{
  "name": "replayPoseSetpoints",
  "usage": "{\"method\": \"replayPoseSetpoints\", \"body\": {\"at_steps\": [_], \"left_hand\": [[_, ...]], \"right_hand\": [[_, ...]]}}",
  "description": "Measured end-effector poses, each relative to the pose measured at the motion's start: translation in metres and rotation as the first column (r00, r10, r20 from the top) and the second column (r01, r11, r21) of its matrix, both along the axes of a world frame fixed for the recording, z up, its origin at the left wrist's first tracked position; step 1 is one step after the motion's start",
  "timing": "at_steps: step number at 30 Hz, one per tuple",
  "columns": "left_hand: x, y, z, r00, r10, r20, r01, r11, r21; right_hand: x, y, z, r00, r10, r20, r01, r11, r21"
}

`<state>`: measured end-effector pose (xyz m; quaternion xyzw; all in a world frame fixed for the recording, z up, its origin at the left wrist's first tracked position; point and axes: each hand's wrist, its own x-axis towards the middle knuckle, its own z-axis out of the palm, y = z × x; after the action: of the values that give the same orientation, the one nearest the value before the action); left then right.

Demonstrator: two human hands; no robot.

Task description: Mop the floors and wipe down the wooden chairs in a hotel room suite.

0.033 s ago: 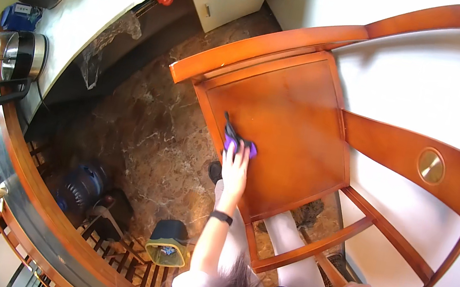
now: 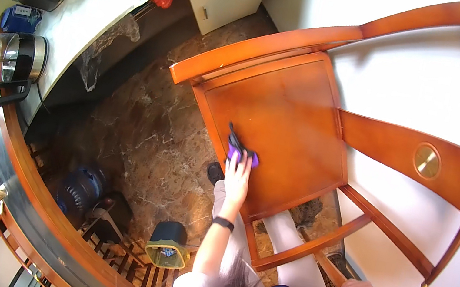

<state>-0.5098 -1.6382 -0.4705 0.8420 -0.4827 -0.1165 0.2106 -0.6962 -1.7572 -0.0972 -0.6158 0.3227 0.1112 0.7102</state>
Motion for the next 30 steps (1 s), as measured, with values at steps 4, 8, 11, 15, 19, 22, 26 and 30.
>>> {"method": "replayPoseSetpoints", "body": {"at_steps": [4, 8, 11, 15, 19, 22, 26, 30], "left_hand": [[-0.073, 0.073, 0.012, 0.897, -0.325, -0.301, 0.326, 0.944, -0.049], [-0.097, 0.109, 0.013, 0.861, -0.400, -0.315, 0.398, 0.914, -0.075], [-0.097, 0.107, 0.022, 0.817, -0.346, -0.461, 0.432, 0.897, 0.091], [-0.091, 0.117, 0.066, 0.809, 0.064, -0.585, 0.322, 0.784, 0.531], [-0.068, 0.162, 0.126, 0.739, 0.263, -0.620, 0.066, 0.888, 0.455], [-0.057, 0.207, 0.177, 0.534, 0.485, -0.693, -0.331, 0.874, 0.356], [-0.057, 0.277, 0.242, 0.238, 0.488, -0.840, -0.764, 0.628, 0.148], [-0.077, 0.357, 0.301, 0.311, 0.446, -0.839, -0.938, 0.287, -0.196]], "right_hand": [[-0.016, 0.033, 0.018, 0.998, -0.004, -0.064, -0.001, 0.997, -0.076], [-0.022, 0.061, 0.027, 0.999, -0.004, 0.037, 0.007, 0.996, -0.086], [-0.031, 0.076, 0.038, 0.999, 0.001, 0.036, 0.001, 0.998, -0.066], [-0.058, 0.084, 0.050, 0.998, -0.049, 0.048, 0.052, 0.996, -0.073], [-0.090, 0.082, 0.050, 0.994, -0.104, 0.029, 0.105, 0.993, -0.051], [-0.097, 0.081, 0.052, 0.968, -0.184, 0.170, 0.187, 0.982, -0.004], [-0.089, 0.092, 0.056, 0.950, -0.152, 0.273, 0.156, 0.988, 0.007], [-0.078, 0.111, 0.049, 0.930, -0.112, 0.350, 0.132, 0.991, -0.034]]}}
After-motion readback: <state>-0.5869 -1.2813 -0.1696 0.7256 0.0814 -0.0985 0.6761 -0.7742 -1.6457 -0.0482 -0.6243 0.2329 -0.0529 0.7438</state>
